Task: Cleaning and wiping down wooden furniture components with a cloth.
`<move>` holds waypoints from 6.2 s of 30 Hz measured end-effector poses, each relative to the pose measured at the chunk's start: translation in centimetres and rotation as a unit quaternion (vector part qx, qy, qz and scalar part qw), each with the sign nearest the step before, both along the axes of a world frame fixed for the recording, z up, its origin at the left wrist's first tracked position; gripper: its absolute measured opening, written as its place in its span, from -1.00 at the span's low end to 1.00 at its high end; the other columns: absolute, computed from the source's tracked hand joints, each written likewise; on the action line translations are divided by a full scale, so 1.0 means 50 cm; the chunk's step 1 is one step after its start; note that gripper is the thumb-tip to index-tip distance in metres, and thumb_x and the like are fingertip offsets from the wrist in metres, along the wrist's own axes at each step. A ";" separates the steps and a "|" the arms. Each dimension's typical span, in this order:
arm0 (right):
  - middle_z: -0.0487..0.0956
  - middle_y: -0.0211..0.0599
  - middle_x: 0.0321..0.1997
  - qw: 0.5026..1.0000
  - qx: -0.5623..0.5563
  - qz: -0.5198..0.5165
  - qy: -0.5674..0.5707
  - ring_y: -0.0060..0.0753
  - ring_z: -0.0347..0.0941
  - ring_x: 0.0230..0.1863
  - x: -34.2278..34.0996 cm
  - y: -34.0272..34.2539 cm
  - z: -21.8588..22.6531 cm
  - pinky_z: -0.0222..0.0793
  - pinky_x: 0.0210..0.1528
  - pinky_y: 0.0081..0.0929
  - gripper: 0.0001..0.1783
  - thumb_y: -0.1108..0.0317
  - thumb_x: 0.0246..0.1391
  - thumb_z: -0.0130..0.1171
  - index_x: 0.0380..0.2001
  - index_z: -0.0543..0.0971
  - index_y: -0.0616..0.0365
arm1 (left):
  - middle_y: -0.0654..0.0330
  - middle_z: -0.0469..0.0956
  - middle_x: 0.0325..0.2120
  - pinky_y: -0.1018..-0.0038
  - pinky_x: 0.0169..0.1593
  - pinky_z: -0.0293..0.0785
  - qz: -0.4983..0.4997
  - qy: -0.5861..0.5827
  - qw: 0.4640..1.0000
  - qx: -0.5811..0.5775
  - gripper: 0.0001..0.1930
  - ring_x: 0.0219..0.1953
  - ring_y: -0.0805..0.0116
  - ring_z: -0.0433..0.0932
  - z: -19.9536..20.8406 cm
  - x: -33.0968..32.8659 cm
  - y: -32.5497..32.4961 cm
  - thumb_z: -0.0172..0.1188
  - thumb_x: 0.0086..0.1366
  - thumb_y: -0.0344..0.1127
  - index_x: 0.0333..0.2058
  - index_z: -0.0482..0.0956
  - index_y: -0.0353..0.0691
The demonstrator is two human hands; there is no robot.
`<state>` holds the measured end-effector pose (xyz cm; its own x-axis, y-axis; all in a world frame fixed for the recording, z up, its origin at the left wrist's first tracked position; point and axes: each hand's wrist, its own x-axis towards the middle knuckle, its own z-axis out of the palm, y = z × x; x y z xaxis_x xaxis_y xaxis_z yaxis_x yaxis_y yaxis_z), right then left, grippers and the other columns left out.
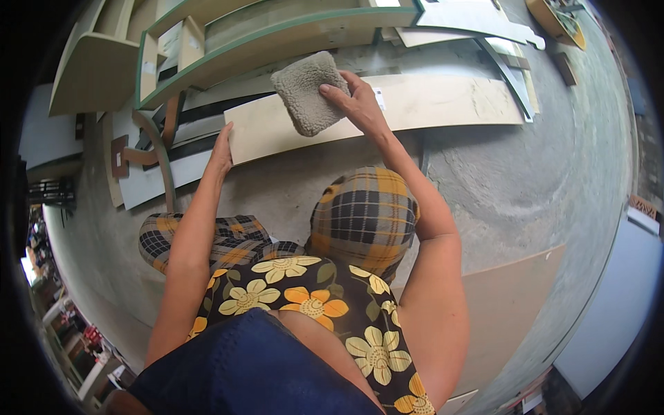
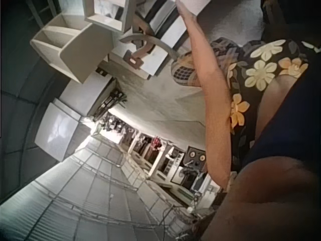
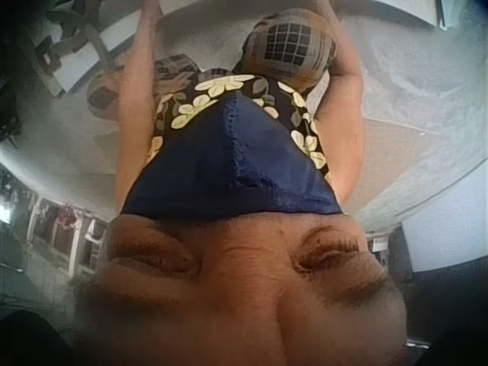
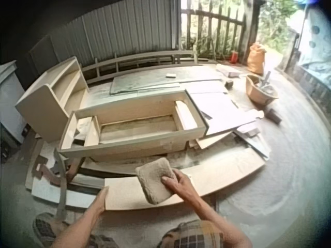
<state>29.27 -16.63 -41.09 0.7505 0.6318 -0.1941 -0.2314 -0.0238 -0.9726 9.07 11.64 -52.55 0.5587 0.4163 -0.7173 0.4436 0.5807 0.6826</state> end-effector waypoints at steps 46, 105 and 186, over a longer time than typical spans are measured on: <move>0.23 -0.09 0.24 0.679 -0.342 0.209 -0.615 0.04 0.25 0.07 -0.068 0.247 -0.144 0.39 -0.09 -0.17 -0.13 0.02 -0.17 0.32 0.25 0.19 -0.26 | -0.04 0.44 -0.02 0.29 0.13 0.33 0.041 -0.147 0.979 -0.132 -0.22 0.04 0.15 0.44 0.033 0.032 0.001 -0.04 0.15 0.24 0.06 0.33 -0.41; 0.43 -0.12 -0.09 0.634 -0.648 -0.223 -0.358 -0.01 0.45 -0.12 0.197 -0.374 -0.136 0.47 -0.19 -0.17 -0.32 0.33 -0.13 0.18 0.15 0.35 -0.34 | 0.02 0.43 0.03 0.30 0.16 0.31 0.079 -0.075 0.986 -0.123 -0.40 0.09 0.15 0.41 -0.044 0.038 0.012 -0.08 0.32 0.09 0.10 0.32 -0.33; 0.53 -0.35 -0.40 0.950 -0.083 -0.231 0.192 -0.52 0.45 -0.41 -0.057 -0.361 -0.174 0.44 -0.36 -0.47 -0.69 0.37 -0.16 0.22 -0.29 0.53 0.28 | -0.23 0.41 -0.01 0.20 0.17 0.24 0.003 0.425 0.819 0.386 0.02 0.06 -0.07 0.38 -0.061 -0.132 0.079 0.14 -0.08 0.45 -0.03 0.40 -0.55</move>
